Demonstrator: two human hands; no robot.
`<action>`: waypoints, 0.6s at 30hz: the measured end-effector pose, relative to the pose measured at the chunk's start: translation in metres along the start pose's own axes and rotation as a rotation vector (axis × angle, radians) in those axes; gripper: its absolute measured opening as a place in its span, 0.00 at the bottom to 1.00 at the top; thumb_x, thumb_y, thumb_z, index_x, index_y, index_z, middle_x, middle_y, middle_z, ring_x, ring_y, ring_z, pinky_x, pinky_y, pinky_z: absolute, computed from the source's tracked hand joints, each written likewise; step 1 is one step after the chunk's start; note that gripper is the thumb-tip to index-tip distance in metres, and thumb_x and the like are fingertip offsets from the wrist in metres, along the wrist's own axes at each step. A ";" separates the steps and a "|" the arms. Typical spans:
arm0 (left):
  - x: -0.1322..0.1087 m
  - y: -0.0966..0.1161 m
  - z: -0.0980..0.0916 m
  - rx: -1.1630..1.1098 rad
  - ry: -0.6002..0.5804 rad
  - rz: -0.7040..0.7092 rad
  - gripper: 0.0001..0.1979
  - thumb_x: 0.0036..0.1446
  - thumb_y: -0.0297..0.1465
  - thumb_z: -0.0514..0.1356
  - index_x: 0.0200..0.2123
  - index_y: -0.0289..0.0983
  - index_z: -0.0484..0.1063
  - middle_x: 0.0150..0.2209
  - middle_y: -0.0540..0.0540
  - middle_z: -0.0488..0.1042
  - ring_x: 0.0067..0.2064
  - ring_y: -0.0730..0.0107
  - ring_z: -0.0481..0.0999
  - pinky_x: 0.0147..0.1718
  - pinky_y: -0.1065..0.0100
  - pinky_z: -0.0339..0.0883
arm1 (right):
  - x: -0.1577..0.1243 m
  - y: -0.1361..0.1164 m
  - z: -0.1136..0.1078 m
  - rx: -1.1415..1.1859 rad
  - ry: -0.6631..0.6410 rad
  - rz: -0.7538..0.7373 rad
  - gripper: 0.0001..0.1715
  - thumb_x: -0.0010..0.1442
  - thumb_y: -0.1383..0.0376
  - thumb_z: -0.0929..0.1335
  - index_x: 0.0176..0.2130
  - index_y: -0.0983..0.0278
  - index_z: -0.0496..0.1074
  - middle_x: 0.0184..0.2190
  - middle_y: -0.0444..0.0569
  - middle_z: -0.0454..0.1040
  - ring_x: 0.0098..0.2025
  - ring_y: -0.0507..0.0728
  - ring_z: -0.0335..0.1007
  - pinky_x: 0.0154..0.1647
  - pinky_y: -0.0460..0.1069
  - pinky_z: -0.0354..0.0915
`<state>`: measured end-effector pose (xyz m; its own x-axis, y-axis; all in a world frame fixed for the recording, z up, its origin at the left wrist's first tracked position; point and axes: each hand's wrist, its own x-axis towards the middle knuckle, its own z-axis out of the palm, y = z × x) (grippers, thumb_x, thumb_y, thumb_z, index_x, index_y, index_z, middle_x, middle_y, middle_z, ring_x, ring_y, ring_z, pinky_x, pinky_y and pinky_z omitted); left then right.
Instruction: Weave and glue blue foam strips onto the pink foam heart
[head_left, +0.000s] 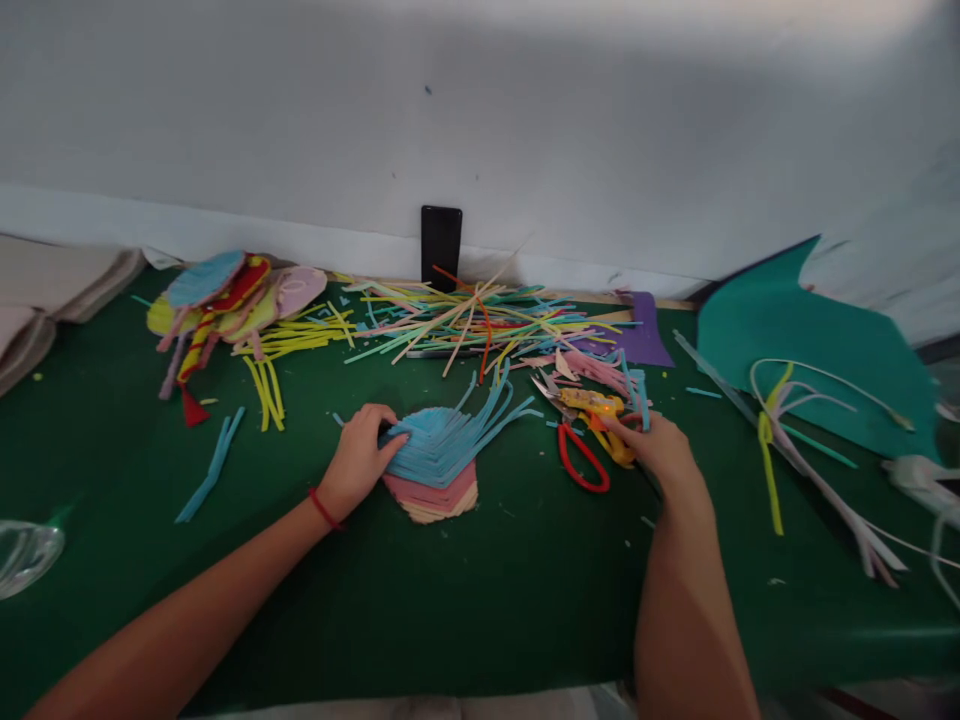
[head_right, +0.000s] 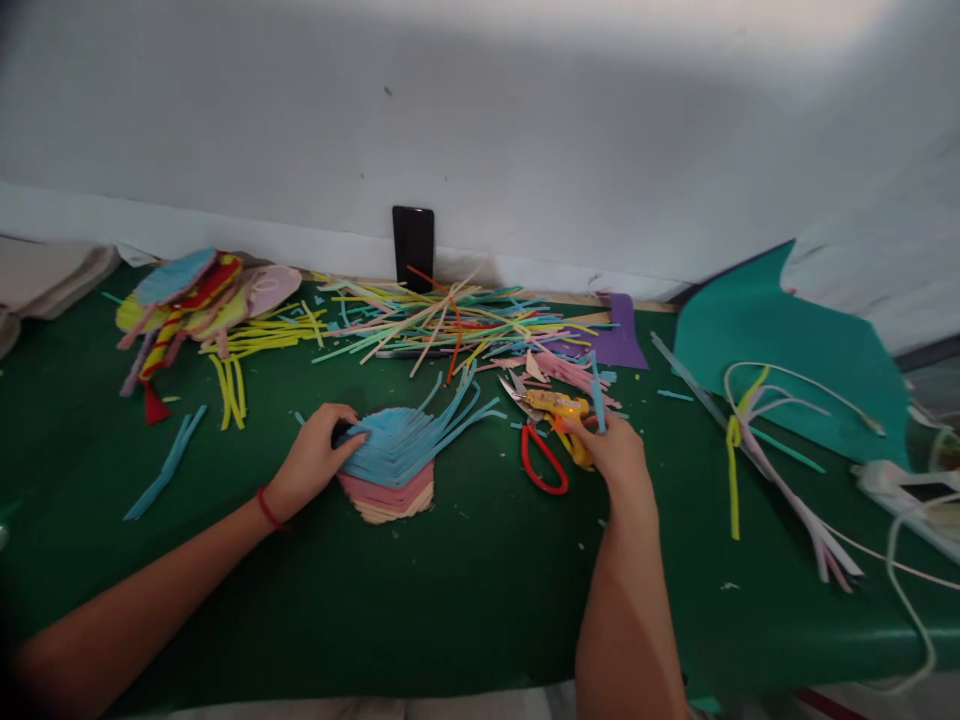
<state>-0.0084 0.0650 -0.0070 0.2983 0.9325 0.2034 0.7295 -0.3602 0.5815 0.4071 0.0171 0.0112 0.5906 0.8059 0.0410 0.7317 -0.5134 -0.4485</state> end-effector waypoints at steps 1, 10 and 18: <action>0.000 0.001 0.001 -0.042 -0.007 -0.004 0.06 0.56 0.32 0.58 0.37 0.38 0.64 0.38 0.47 0.71 0.41 0.64 0.71 0.41 0.63 0.66 | 0.000 0.001 0.000 -0.013 -0.048 0.010 0.25 0.42 0.45 0.72 0.26 0.65 0.74 0.19 0.47 0.70 0.22 0.56 0.66 0.25 0.50 0.60; 0.012 0.003 0.006 -0.226 0.028 -0.025 0.07 0.54 0.33 0.58 0.36 0.39 0.64 0.35 0.51 0.72 0.38 0.69 0.73 0.38 0.67 0.67 | 0.000 -0.001 0.006 -0.105 -0.104 0.030 0.20 0.52 0.51 0.68 0.31 0.66 0.76 0.27 0.55 0.76 0.30 0.59 0.72 0.30 0.49 0.60; 0.020 -0.004 0.018 -0.193 0.094 -0.027 0.06 0.54 0.33 0.58 0.36 0.39 0.66 0.34 0.50 0.71 0.37 0.68 0.73 0.38 0.66 0.68 | 0.001 0.000 0.005 -0.074 0.011 0.048 0.25 0.49 0.45 0.68 0.26 0.65 0.73 0.22 0.53 0.73 0.28 0.61 0.70 0.30 0.52 0.62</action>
<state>0.0054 0.0850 -0.0193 0.2146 0.9433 0.2533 0.6020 -0.3319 0.7263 0.4063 0.0190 0.0069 0.6288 0.7770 0.0312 0.7255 -0.5718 -0.3829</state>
